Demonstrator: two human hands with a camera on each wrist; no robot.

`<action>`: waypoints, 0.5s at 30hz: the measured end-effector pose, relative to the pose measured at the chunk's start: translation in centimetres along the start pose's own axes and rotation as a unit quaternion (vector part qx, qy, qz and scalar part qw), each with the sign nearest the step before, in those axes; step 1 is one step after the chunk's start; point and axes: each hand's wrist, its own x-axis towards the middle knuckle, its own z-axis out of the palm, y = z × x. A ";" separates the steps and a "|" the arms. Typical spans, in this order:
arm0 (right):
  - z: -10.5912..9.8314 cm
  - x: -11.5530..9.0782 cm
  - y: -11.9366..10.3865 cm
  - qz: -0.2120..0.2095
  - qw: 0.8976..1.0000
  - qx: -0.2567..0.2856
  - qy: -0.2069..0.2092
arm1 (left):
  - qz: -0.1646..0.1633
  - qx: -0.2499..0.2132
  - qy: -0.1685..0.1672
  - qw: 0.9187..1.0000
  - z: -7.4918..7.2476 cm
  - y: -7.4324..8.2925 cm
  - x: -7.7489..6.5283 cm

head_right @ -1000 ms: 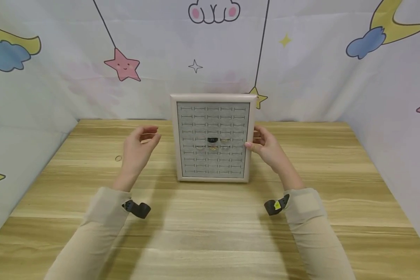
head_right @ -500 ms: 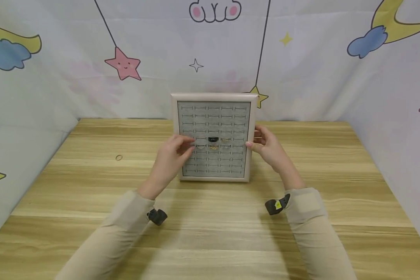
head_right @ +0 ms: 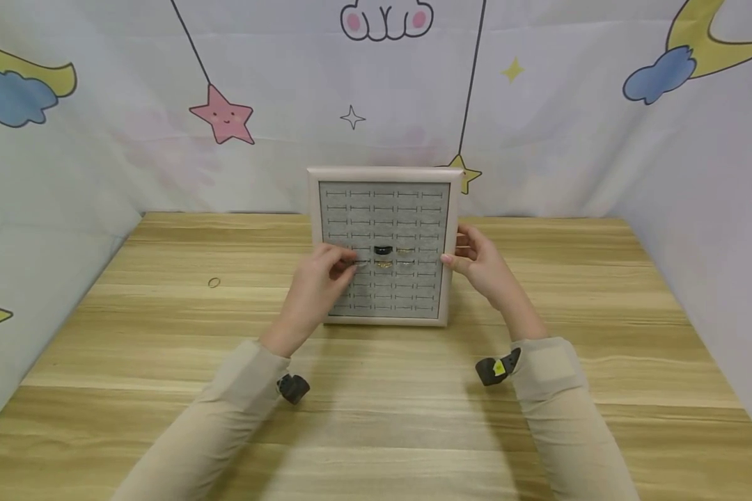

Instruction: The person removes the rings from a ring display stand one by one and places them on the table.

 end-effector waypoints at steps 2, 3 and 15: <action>0.0 0.0 0.0 0.000 1.000 -0.001 0.000 | -0.002 0.006 -0.005 1.000 0.1 0.0 0.0; 0.0 0.0 0.0 0.000 1.000 -0.002 0.000 | -0.003 0.008 -0.006 1.000 0.1 0.1 0.0; 0.1 -0.1 0.1 -0.002 1.000 -0.006 0.003 | -0.003 0.053 0.005 0.999 0.6 0.5 -0.1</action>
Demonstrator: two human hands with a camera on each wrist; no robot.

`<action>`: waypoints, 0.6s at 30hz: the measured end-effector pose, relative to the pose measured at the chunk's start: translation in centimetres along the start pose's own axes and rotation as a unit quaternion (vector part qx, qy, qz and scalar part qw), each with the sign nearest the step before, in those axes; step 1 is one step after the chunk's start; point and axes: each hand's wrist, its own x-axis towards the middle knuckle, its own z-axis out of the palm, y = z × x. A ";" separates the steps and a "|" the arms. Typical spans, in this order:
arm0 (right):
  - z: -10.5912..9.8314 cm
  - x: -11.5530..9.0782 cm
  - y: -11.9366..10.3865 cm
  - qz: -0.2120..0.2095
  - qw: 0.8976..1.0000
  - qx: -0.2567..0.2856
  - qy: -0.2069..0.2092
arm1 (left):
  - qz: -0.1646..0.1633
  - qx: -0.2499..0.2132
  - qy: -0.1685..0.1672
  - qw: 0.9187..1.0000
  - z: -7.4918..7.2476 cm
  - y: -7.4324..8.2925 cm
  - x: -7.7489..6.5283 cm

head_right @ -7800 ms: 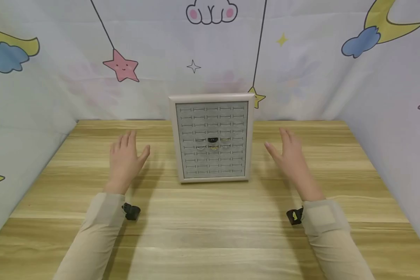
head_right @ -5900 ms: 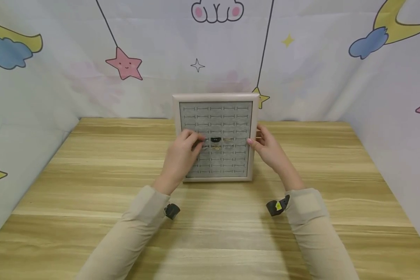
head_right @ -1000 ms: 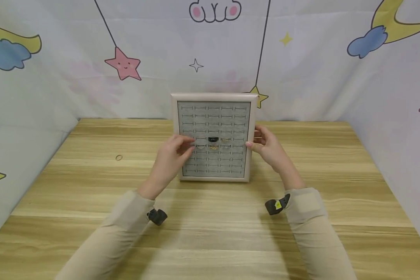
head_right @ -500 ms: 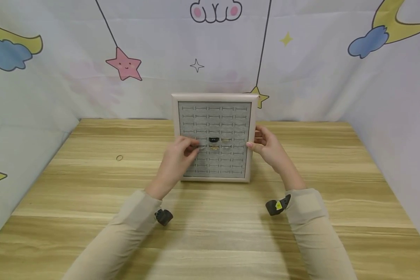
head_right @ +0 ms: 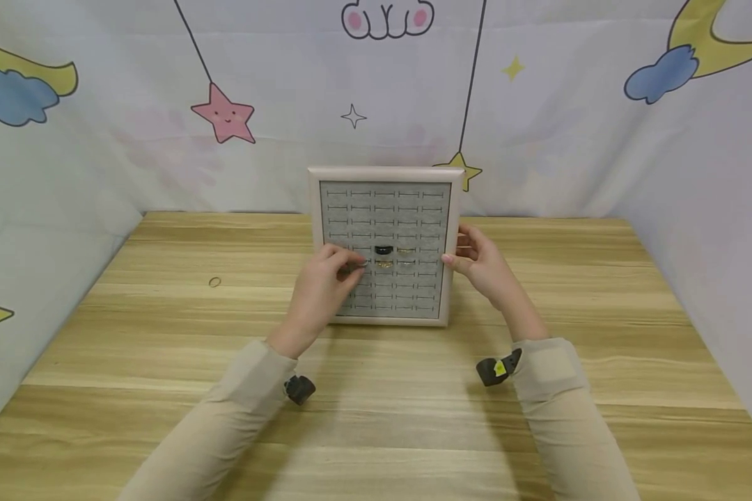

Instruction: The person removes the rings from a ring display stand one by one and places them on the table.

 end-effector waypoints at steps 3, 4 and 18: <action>0.0 -0.1 0.0 0.000 1.000 0.001 0.000 | -0.010 0.008 -0.002 1.000 0.1 0.1 0.0; 0.0 0.0 0.0 0.000 1.000 0.001 0.000 | -0.012 0.011 -0.003 1.000 0.2 0.1 0.0; 0.0 0.0 0.1 0.003 1.000 -0.001 0.000 | -0.009 -0.021 -0.010 1.000 0.0 -0.3 -0.1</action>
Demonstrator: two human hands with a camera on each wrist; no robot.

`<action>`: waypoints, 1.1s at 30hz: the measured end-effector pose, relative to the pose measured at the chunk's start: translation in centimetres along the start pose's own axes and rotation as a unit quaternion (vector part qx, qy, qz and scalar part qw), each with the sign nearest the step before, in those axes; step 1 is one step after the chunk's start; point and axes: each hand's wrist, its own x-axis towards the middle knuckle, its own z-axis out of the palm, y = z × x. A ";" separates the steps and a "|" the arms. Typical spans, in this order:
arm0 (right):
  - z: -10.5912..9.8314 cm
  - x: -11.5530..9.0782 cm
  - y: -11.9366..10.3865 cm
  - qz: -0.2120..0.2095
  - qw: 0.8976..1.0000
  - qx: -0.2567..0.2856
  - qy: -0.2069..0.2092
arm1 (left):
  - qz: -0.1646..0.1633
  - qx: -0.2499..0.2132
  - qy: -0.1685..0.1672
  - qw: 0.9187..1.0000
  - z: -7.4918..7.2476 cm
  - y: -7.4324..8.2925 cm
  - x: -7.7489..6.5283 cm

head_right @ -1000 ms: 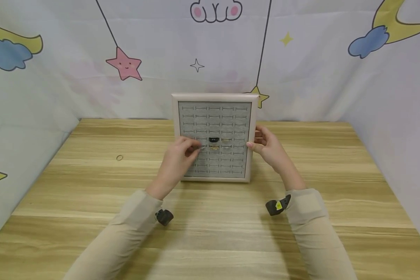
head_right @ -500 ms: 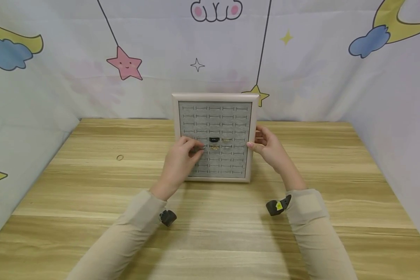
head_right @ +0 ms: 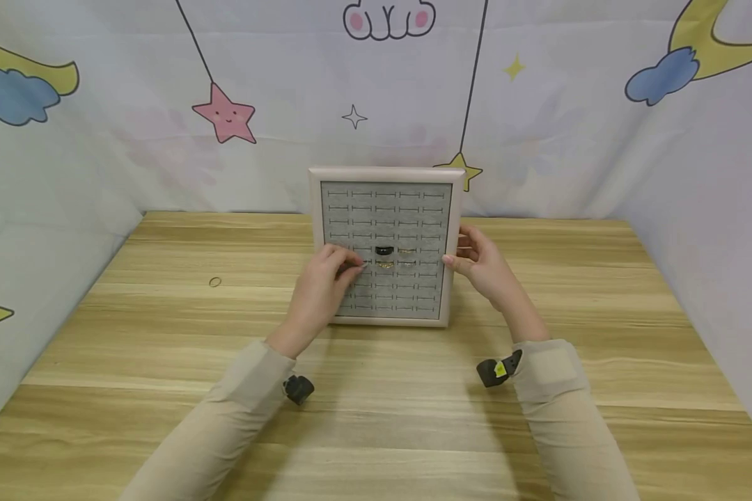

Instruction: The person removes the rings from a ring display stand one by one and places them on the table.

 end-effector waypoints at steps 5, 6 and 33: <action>0.0 0.0 -0.1 0.002 1.000 -0.002 0.001 | -0.001 -0.031 -0.008 0.999 -0.1 -0.5 0.2; 0.1 0.0 -0.1 0.001 1.000 -0.003 0.001 | -0.002 -0.037 -0.009 0.999 -0.1 -0.6 0.2; 0.0 0.0 -0.1 0.005 1.000 0.002 -0.001 | -0.167 -0.226 0.116 0.953 -4.6 -3.6 0.9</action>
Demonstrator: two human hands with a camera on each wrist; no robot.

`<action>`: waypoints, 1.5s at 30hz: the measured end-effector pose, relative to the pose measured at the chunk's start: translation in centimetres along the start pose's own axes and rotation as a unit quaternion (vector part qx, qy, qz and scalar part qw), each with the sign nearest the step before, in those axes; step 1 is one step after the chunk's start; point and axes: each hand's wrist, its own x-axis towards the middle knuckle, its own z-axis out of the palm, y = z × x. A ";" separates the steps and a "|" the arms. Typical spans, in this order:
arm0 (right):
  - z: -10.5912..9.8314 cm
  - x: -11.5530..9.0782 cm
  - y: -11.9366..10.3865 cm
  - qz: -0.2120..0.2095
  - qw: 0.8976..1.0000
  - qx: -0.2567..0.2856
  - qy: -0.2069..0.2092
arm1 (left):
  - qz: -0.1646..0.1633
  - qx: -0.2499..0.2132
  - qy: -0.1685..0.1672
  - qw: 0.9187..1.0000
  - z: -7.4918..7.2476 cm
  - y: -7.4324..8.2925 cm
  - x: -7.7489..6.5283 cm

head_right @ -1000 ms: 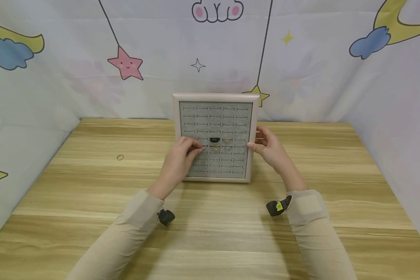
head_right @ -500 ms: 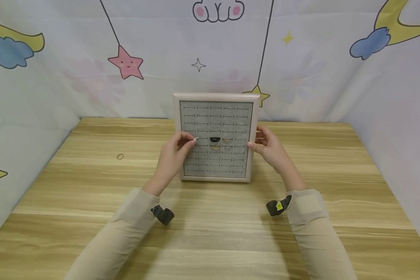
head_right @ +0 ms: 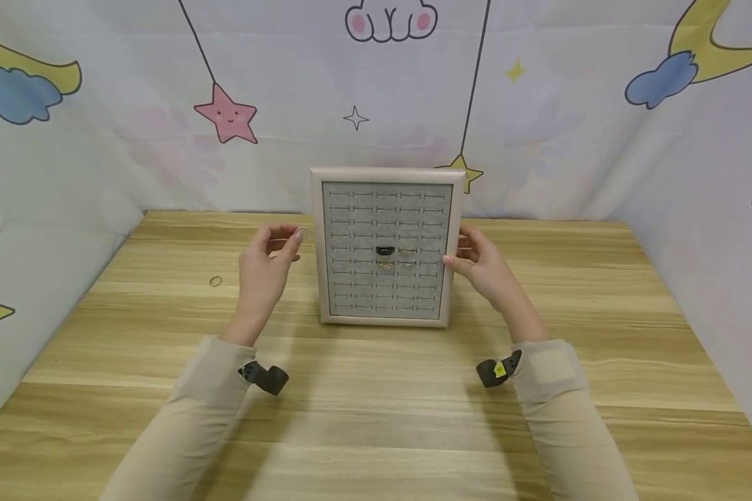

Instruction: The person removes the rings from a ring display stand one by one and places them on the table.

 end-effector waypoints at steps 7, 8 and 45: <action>-0.1 0.0 0.1 -0.003 1.000 -0.002 0.002 | -0.002 0.039 0.029 0.999 -2.3 -2.3 0.5; -0.1 0.0 0.1 -0.003 1.000 -0.003 0.002 | -0.007 0.046 0.032 0.998 -2.7 -2.7 0.5; 0.0 -0.1 -0.1 -0.004 1.000 0.003 0.002 | -0.148 0.211 0.037 0.965 -8.2 -10.7 0.6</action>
